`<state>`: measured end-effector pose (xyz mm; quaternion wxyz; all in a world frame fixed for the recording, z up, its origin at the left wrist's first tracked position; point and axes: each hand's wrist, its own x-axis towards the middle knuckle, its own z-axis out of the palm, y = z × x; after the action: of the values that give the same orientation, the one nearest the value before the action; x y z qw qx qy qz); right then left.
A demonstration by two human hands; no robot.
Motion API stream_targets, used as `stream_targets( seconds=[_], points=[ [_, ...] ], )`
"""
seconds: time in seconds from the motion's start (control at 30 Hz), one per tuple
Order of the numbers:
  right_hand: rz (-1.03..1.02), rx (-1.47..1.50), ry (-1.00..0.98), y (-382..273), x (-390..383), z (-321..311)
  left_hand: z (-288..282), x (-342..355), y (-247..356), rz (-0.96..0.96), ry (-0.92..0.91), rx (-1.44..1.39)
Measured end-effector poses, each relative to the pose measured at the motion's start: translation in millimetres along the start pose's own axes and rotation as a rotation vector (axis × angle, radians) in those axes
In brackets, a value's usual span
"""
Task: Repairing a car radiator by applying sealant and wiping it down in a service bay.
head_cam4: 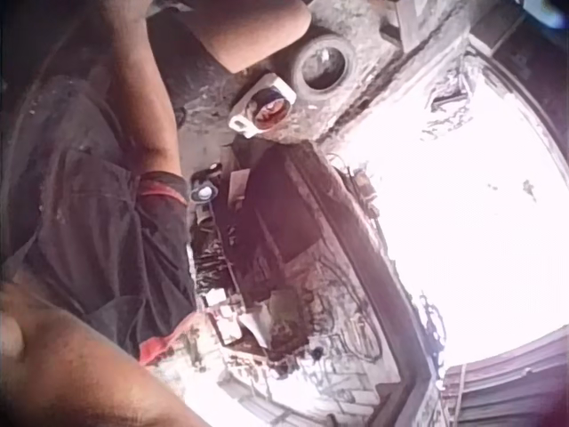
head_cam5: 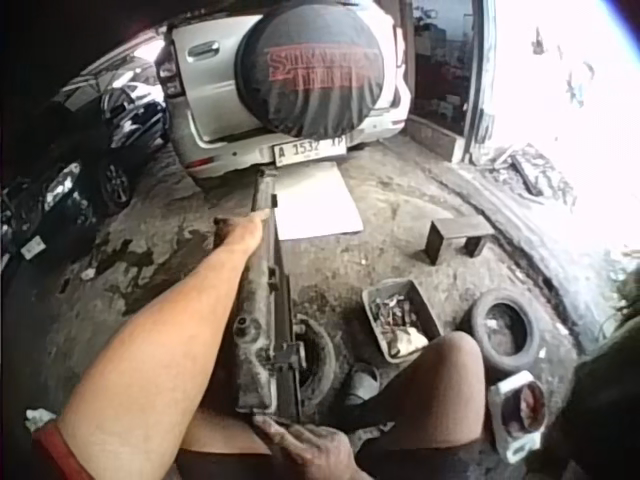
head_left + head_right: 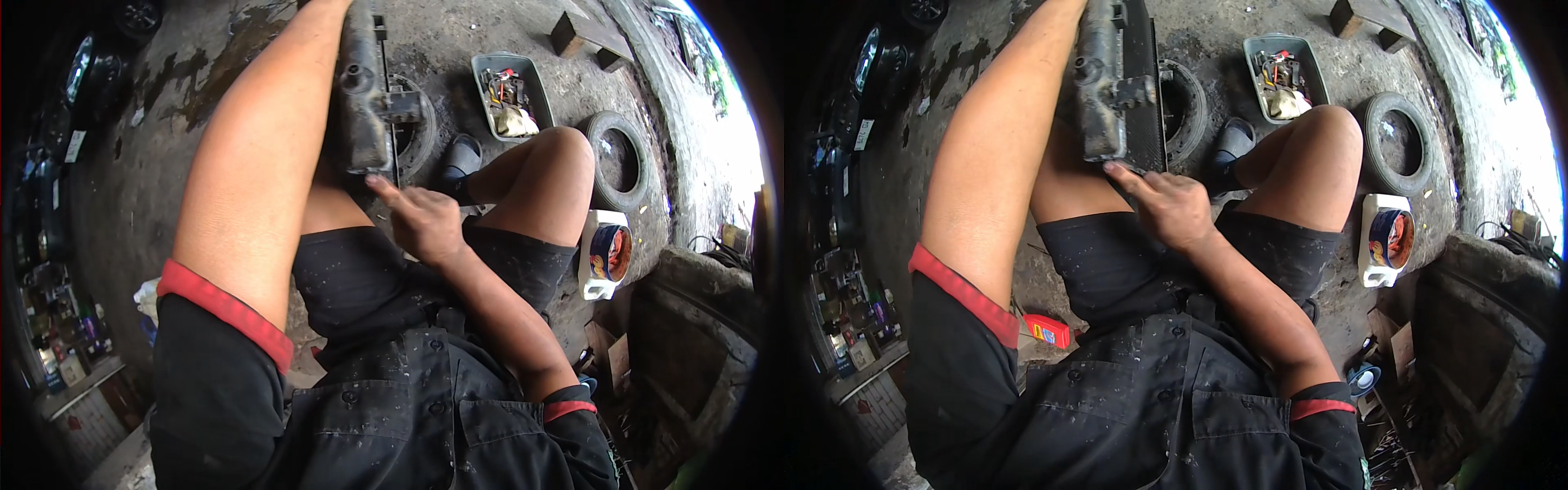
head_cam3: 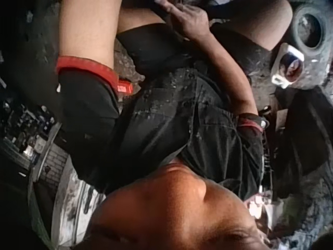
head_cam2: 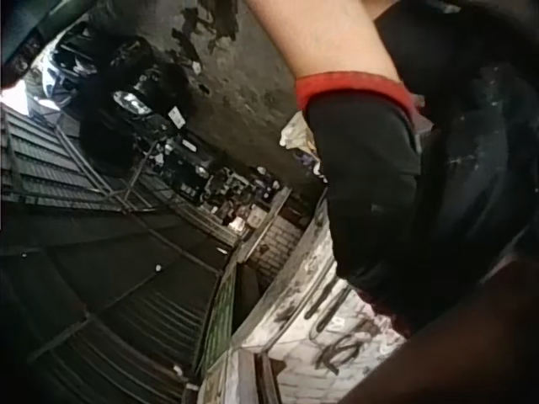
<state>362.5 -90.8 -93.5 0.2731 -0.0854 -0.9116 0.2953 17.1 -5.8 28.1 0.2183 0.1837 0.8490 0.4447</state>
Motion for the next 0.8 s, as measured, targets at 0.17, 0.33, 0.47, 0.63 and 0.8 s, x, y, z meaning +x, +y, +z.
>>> stream_targets(
  seconds=[0.17, 0.33, 0.47, 0.63, 0.8],
  points=[
    [0.084, 0.071, -0.301, -26, 6, -37, 0, 15, -25, -0.049, 0.246, 0.118],
    [0.285, -0.063, 0.013, -6, -45, -121, -1, 16, -72, 0.120, 0.599, 0.163],
    [0.303, -0.224, 0.215, 10, -114, -168, -17, -28, -68, 0.084, 0.367, 0.099],
    [0.486, 0.011, 0.064, 10, -171, -162, -26, 9, -86, 0.136, 0.288, 0.060],
    [0.465, 0.144, -0.084, 23, -166, -143, -80, 89, -108, 0.081, 0.331, 0.252]
  ],
)
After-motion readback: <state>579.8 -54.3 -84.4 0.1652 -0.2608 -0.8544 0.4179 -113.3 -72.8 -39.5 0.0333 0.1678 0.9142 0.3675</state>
